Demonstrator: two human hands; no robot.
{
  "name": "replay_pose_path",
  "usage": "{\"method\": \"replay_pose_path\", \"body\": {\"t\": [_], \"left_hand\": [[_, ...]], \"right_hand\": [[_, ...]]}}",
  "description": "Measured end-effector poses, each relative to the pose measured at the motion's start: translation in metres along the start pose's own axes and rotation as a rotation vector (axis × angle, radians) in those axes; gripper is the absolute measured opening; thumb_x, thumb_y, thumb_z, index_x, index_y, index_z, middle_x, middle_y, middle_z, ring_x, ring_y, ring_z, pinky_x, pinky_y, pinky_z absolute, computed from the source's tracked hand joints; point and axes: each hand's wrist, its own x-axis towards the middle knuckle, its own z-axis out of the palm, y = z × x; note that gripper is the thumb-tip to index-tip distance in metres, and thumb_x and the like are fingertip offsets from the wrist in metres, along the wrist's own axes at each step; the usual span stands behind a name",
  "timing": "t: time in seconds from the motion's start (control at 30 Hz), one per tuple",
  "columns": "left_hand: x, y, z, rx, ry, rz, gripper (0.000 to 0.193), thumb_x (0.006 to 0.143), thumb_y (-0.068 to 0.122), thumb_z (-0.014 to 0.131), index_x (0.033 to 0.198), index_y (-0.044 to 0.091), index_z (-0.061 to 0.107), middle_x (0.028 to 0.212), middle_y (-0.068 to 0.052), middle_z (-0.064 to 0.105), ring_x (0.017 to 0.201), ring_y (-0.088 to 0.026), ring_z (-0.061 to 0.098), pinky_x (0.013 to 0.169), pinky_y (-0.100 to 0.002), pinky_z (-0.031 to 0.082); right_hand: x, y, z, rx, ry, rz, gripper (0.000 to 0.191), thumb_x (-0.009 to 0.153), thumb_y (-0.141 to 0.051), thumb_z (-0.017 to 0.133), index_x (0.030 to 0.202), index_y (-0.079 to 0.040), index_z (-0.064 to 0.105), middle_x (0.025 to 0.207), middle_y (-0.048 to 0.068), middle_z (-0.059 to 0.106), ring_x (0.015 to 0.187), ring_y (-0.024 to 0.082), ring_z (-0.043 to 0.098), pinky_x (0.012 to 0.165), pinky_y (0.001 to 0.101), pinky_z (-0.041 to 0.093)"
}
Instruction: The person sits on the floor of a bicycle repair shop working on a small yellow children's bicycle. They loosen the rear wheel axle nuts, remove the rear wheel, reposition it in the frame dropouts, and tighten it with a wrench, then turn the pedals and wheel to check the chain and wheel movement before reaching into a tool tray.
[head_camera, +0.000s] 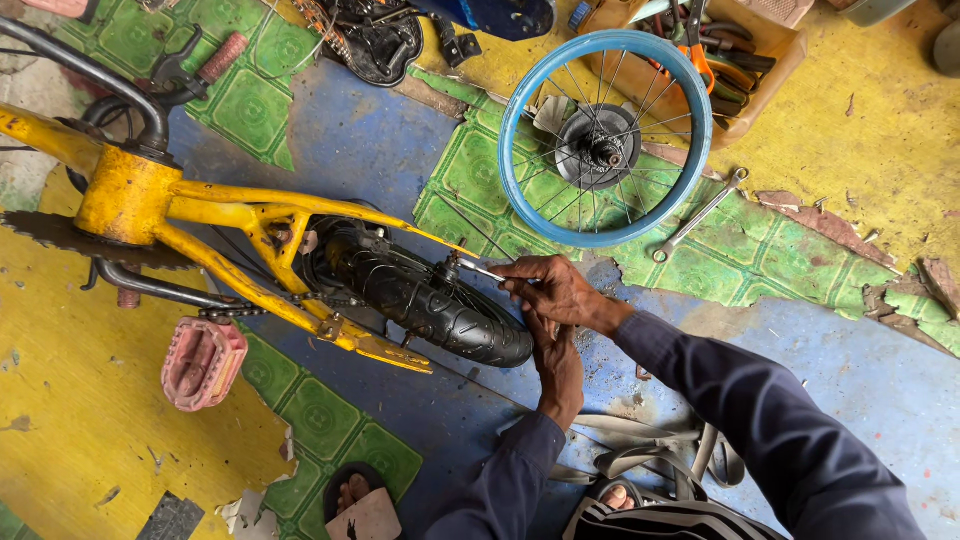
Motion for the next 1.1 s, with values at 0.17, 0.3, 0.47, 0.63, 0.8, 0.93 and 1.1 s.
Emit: {"method": "replay_pose_path", "body": {"t": [0.17,0.3,0.47,0.63,0.8,0.93,1.1], "left_hand": [[-0.009,0.0,-0.001,-0.092,-0.121,0.07,0.06,0.108,0.027,0.055,0.16,0.007,0.032,0.139,-0.02,0.047,0.122,-0.026,0.049,0.103,-0.04,0.045],[-0.015,0.005,-0.002,-0.148,-0.209,0.137,0.05,0.104,0.022,0.056,0.148,0.008,0.038,0.139,-0.006,0.05,0.127,-0.016,0.053,0.105,-0.037,0.049],[-0.025,0.014,0.002,-0.357,-0.13,-0.001,0.042,0.102,0.017,0.057,0.142,0.01,0.047,0.134,0.0,0.054,0.12,-0.013,0.056,0.1,-0.033,0.05],[-0.027,0.02,0.004,-0.375,-0.197,0.053,0.029,0.107,0.013,0.058,0.133,0.002,0.055,0.126,-0.008,0.06,0.112,-0.02,0.06,0.093,-0.039,0.052],[-0.026,0.026,0.005,-0.424,-0.147,-0.006,0.035,0.1,0.011,0.057,0.135,0.011,0.054,0.126,-0.002,0.062,0.11,-0.016,0.061,0.089,-0.038,0.053],[-0.028,0.03,0.009,-0.492,-0.128,-0.01,0.034,0.1,0.012,0.058,0.134,0.014,0.053,0.126,-0.001,0.06,0.113,-0.014,0.06,0.091,-0.037,0.053],[-0.021,0.026,0.02,-0.735,-0.006,-0.093,0.011,0.102,0.02,0.056,0.111,0.015,0.055,0.093,0.001,0.054,0.083,-0.012,0.054,0.075,-0.037,0.049]], "right_hand": [[-0.009,-0.031,-0.004,-0.2,0.032,-0.062,0.032,0.096,-0.009,0.066,0.128,-0.006,0.07,0.096,0.01,0.076,0.075,0.015,0.074,0.067,0.0313,0.061],[-0.01,-0.047,-0.002,-0.243,0.05,-0.029,0.032,0.095,-0.009,0.066,0.126,-0.006,0.072,0.089,0.011,0.076,0.072,0.016,0.074,0.066,0.0319,0.06],[-0.009,-0.053,0.002,-0.26,0.052,0.123,0.032,0.095,-0.011,0.066,0.126,-0.008,0.073,0.079,0.008,0.074,0.065,0.015,0.071,0.061,0.0315,0.058],[-0.007,-0.049,-0.001,-0.206,0.018,0.172,0.032,0.095,-0.012,0.067,0.126,-0.009,0.072,0.081,0.008,0.075,0.066,0.014,0.072,0.062,0.0307,0.059],[-0.008,-0.041,-0.001,-0.204,0.026,0.03,0.037,0.091,-0.007,0.065,0.128,-0.007,0.073,0.092,0.009,0.079,0.079,0.013,0.076,0.073,0.0286,0.062],[-0.012,-0.034,-0.002,-0.205,-0.006,0.096,0.037,0.089,-0.007,0.069,0.125,-0.006,0.073,0.096,0.011,0.079,0.084,0.015,0.077,0.076,0.0291,0.062],[0.005,-0.029,-0.016,-0.32,-0.122,-0.116,0.027,0.091,-0.009,0.067,0.116,-0.002,0.076,0.1,0.014,0.079,0.081,0.019,0.073,0.07,0.0319,0.058]]}}
